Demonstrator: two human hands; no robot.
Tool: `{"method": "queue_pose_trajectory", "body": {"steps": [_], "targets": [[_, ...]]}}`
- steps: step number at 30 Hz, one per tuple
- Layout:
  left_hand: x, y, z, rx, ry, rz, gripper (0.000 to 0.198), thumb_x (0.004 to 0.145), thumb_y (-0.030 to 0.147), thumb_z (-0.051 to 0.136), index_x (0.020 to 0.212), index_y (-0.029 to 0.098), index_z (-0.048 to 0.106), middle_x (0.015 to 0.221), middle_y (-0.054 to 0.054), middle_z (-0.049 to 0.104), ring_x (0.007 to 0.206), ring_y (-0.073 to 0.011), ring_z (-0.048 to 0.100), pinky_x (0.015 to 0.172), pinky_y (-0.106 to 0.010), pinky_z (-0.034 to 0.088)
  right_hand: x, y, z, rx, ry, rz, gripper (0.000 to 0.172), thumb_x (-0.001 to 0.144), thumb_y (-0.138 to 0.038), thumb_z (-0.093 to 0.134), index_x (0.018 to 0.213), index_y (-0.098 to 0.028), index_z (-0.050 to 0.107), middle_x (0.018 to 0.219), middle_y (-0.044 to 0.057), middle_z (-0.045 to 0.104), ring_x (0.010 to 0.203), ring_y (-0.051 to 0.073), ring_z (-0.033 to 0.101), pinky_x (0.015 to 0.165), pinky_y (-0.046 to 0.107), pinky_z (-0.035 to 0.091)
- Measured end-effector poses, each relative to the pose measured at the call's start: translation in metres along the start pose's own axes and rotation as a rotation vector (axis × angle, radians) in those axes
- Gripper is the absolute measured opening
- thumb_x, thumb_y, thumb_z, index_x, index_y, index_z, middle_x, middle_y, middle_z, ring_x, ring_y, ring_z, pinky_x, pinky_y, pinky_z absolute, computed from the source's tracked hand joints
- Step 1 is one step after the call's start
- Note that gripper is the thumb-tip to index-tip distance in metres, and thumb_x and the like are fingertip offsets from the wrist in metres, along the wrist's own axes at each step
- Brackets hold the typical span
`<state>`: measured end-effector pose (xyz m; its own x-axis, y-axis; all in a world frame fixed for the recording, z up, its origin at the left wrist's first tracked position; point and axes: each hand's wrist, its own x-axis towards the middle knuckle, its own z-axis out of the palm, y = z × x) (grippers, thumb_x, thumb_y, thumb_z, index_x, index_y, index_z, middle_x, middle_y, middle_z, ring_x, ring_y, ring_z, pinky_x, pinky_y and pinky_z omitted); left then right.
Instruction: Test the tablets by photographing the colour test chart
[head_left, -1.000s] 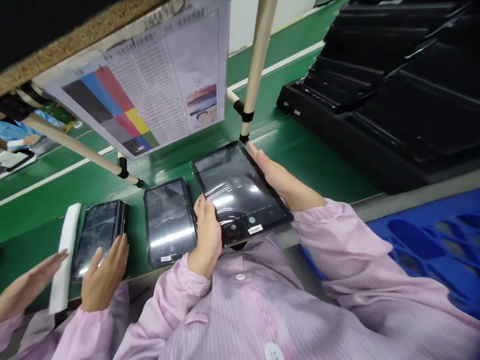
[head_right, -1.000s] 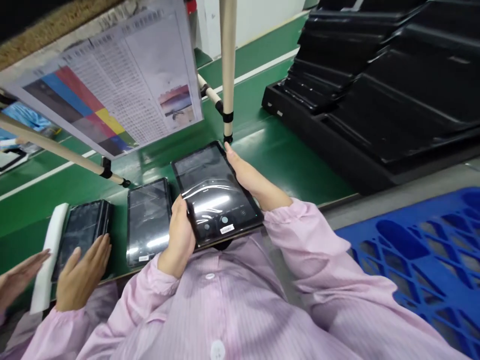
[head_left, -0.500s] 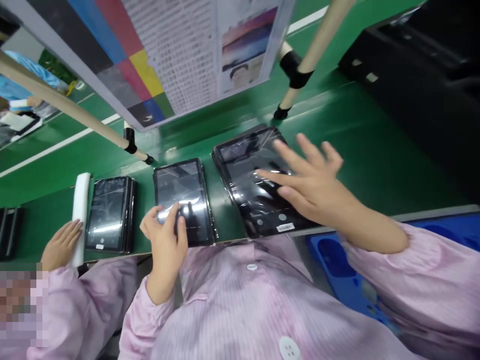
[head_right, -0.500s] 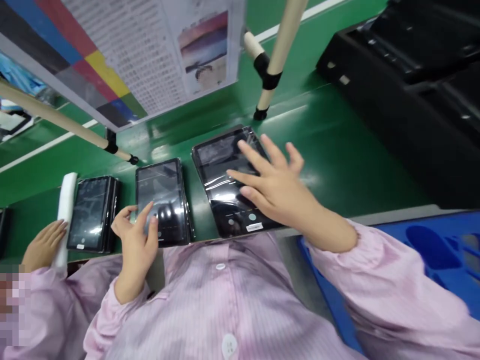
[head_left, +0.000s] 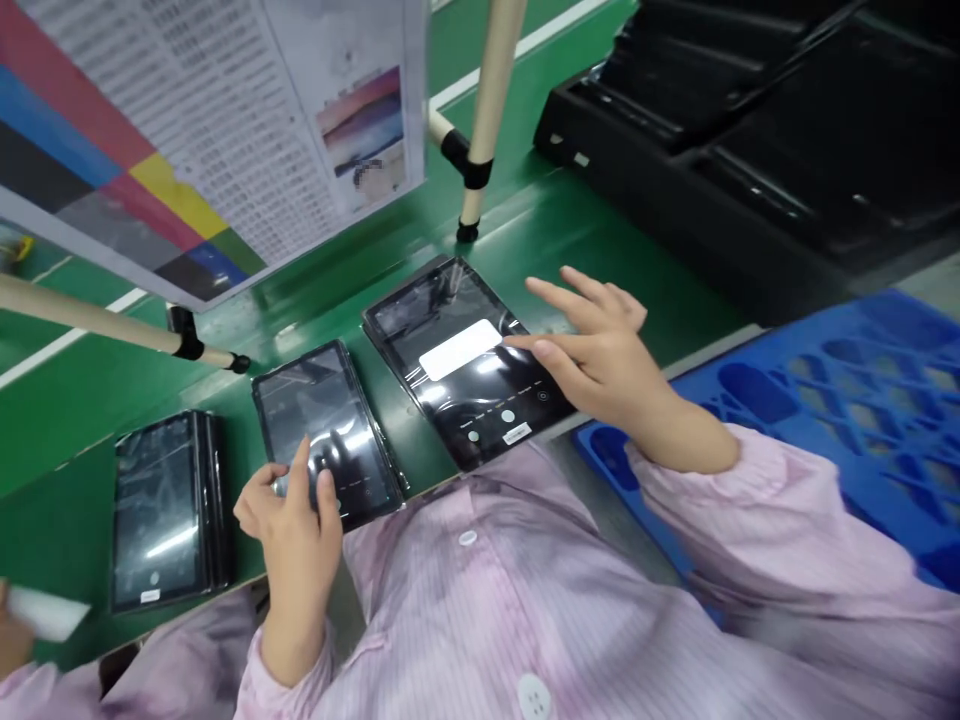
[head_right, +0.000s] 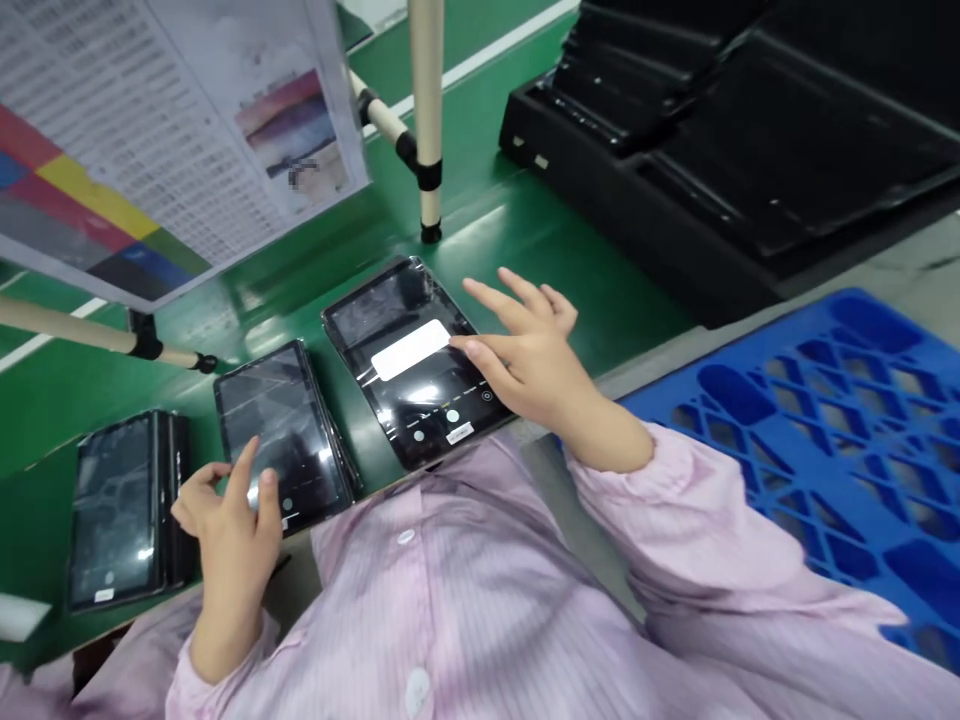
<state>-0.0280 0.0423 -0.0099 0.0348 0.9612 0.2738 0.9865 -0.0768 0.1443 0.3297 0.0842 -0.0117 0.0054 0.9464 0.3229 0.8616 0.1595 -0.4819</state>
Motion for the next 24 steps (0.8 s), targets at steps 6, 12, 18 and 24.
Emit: {"method": "queue_pose_trajectory", "body": {"steps": [6, 12, 18, 24], "targets": [[-0.004, 0.015, 0.001, 0.024, -0.065, 0.043, 0.043, 0.100, 0.032, 0.044, 0.131, 0.017, 0.069, 0.116, -0.017, 0.044, 0.113, -0.0330, 0.042, 0.101, -0.057, 0.035, 0.001, 0.000, 0.007, 0.022, 0.001, 0.000, 0.048, 0.104, -0.048, 0.036, 0.101, -0.032, 0.081, 0.153, 0.001, 0.051, 0.150, 0.037, 0.033, 0.119, 0.065, 0.017], [0.003, 0.028, -0.003, 0.042, -0.127, -0.007, 0.042, 0.101, 0.029, 0.042, 0.133, 0.024, 0.068, 0.119, -0.018, 0.046, 0.114, -0.0336, 0.043, 0.098, -0.055, 0.037, 0.001, 0.006, 0.012, 0.095, 0.143, -0.004, 0.071, 0.100, -0.070, 0.024, 0.111, -0.027, 0.079, 0.156, 0.010, 0.047, 0.144, 0.033, 0.045, 0.117, 0.057, 0.032], [0.006, 0.038, 0.004, -0.071, -0.164, -0.093, 0.041, 0.101, 0.031, 0.042, 0.133, 0.024, 0.067, 0.122, -0.018, 0.051, 0.120, -0.0338, 0.046, 0.102, -0.058, 0.039, 0.001, 0.016, 0.015, 0.252, 0.179, 0.070, 0.067, 0.102, -0.066, 0.028, 0.127, -0.024, 0.074, 0.152, 0.014, 0.050, 0.138, 0.031, 0.053, 0.115, 0.050, 0.041], [0.005, 0.090, 0.018, -0.760, -0.475, -0.018, 0.068, 0.098, 0.042, 0.048, 0.159, 0.017, 0.030, 0.162, -0.020, 0.031, 0.152, -0.0333, 0.029, 0.124, -0.053, 0.028, 0.006, 0.037, 0.049, 0.683, -0.006, 0.321, 0.072, 0.095, -0.073, 0.042, 0.148, -0.026, 0.055, 0.153, 0.013, 0.050, 0.143, 0.026, 0.047, 0.122, 0.042, 0.032]]}}
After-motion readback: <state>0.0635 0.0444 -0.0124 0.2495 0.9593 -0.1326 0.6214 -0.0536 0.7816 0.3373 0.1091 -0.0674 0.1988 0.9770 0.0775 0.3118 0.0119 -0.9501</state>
